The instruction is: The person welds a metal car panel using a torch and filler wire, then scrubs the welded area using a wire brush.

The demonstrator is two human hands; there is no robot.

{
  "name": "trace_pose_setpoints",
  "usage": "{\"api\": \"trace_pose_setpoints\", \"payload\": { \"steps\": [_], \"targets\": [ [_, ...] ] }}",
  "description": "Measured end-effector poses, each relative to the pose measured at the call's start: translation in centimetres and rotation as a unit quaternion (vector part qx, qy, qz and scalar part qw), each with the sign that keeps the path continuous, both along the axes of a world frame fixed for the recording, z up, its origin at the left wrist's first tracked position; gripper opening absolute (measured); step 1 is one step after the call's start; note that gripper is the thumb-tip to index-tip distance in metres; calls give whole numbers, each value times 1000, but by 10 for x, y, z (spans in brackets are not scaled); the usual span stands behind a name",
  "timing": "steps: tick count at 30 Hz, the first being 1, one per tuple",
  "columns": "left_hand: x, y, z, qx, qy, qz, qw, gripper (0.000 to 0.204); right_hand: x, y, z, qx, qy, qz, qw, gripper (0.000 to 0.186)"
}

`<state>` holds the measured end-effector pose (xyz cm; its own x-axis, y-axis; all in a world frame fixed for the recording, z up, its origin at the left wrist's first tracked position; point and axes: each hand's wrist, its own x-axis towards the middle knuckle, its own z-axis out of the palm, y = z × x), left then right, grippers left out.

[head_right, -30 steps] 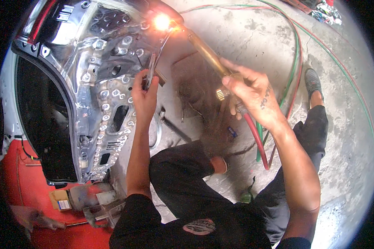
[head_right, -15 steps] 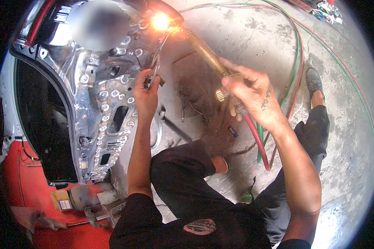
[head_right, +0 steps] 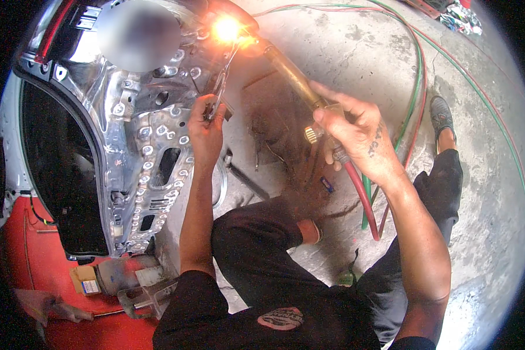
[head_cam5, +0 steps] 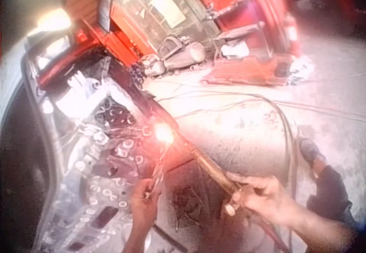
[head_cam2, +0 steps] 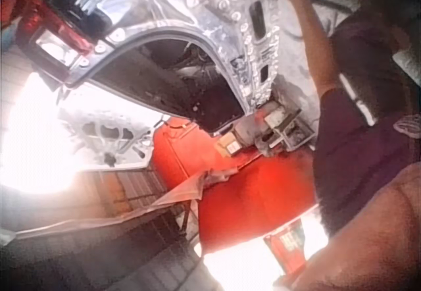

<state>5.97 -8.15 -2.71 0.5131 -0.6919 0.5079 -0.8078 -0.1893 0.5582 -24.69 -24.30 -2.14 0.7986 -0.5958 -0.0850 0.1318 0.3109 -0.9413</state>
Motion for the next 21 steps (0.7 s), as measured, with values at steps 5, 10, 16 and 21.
{"api": "trace_pose_setpoints", "payload": {
  "steps": [5, 10, 16, 21],
  "targets": [
    [-3, -1, 2, 3, -8, 4, 1000, 25, 0, -1, 1, 0, 1, 1, 1000, 55],
    [3, 0, 0, -1, -1, 3, 1000, 24, 0, -1, 2, 1, 5, 5, 1000, 55],
    [2, -2, 0, -4, 15, 4, 1000, 24, 0, -1, -2, 3, 1, 3, 1000, 55],
    [7, -1, -2, -7, 33, -6, 999, 24, 0, -1, 2, -1, 2, 2, 1000, 55]
  ]
}}
